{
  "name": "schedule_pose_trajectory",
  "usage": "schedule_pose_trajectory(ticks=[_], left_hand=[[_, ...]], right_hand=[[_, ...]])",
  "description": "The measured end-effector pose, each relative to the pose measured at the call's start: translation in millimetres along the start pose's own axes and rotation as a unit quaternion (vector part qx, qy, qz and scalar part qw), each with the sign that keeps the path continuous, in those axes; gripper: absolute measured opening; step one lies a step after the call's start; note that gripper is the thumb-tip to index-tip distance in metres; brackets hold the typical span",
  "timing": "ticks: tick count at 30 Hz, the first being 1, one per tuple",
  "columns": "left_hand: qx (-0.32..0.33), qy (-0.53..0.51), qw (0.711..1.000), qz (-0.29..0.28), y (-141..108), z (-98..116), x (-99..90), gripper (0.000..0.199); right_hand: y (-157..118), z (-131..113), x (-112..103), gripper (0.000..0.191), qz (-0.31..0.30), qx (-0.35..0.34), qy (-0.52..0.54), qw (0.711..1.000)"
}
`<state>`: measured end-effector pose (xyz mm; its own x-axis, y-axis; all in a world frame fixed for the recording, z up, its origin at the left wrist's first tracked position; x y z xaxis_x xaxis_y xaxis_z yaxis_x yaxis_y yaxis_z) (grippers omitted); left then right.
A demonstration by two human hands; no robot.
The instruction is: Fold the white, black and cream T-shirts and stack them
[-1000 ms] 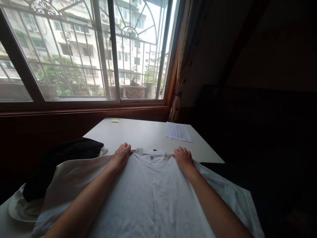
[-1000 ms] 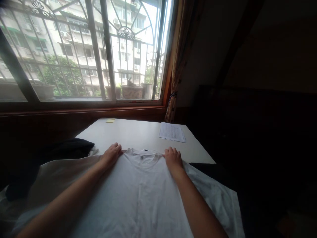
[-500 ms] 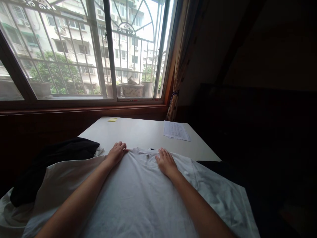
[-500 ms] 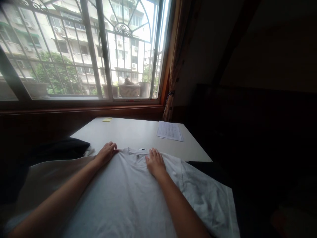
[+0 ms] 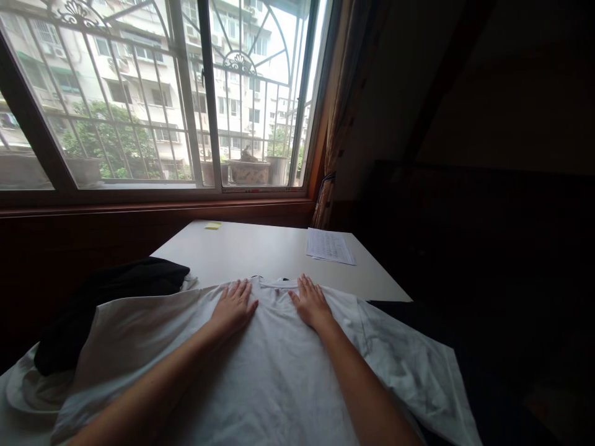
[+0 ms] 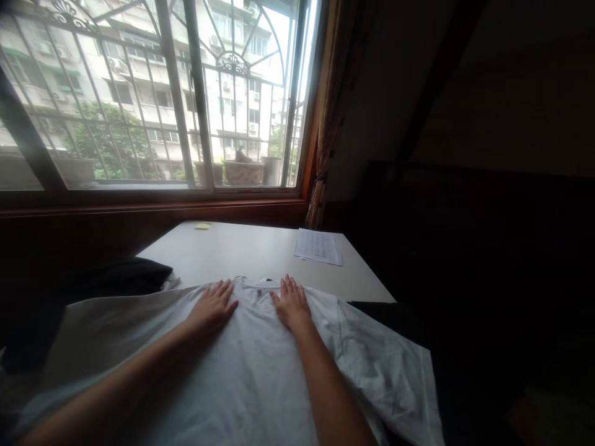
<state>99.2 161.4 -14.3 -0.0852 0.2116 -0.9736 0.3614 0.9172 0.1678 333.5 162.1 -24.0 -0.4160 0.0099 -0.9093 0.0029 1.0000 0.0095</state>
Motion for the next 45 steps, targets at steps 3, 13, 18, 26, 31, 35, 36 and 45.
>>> schedule_pose_trajectory(ticks=[3,13,18,26,31,35,36,45], left_hand=[[0.005,-0.003,1.000,-0.012,-9.9,-10.8,1.5,0.065],[0.013,0.003,1.000,-0.026,-29.3,-22.8,0.2,0.066],[0.003,0.000,0.999,-0.032,-31.8,-23.1,-1.3,0.066],[0.008,0.004,0.999,-0.031,-28.0,-27.6,2.3,0.066],[0.006,0.005,0.999,-0.041,-20.8,-34.4,5.0,0.066],[0.007,0.004,0.999,-0.045,-16.5,-38.0,5.3,0.066],[0.007,0.003,0.999,-0.045,-16.2,-38.3,5.2,0.066],[0.008,0.005,0.999,-0.039,-17.9,-37.5,4.4,0.065]], right_hand=[[-4.8,0.9,-0.8,0.080,0.006,0.000,-0.003,1.000],[-28.0,-5.9,-20.0,0.067,0.091,-0.007,-0.030,0.995],[-47.9,-6.7,-41.3,0.045,0.159,0.015,-0.054,0.986],[-46.1,9.1,-30.5,0.052,0.112,0.023,-0.054,0.992],[-32.6,21.2,-19.8,0.062,0.072,0.040,-0.040,0.996],[-31.0,24.3,-22.9,0.063,0.082,0.050,-0.042,0.995],[-32.7,24.2,-25.8,0.063,0.096,0.054,-0.045,0.993],[-37.7,53.3,-31.9,0.073,0.124,0.159,-0.042,0.979]])
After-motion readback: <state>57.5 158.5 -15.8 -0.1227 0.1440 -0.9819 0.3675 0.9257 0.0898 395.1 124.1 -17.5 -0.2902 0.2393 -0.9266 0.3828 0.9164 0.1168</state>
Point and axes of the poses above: each hand's wrist, its own y-axis towards the middle knuckle, its own x-axis out of the palm, z = x × y, the point moved 9 cm from there along y, towards the middle knuckle, and after that the axes turned 13 degrees about y, right-handed, at the moved point
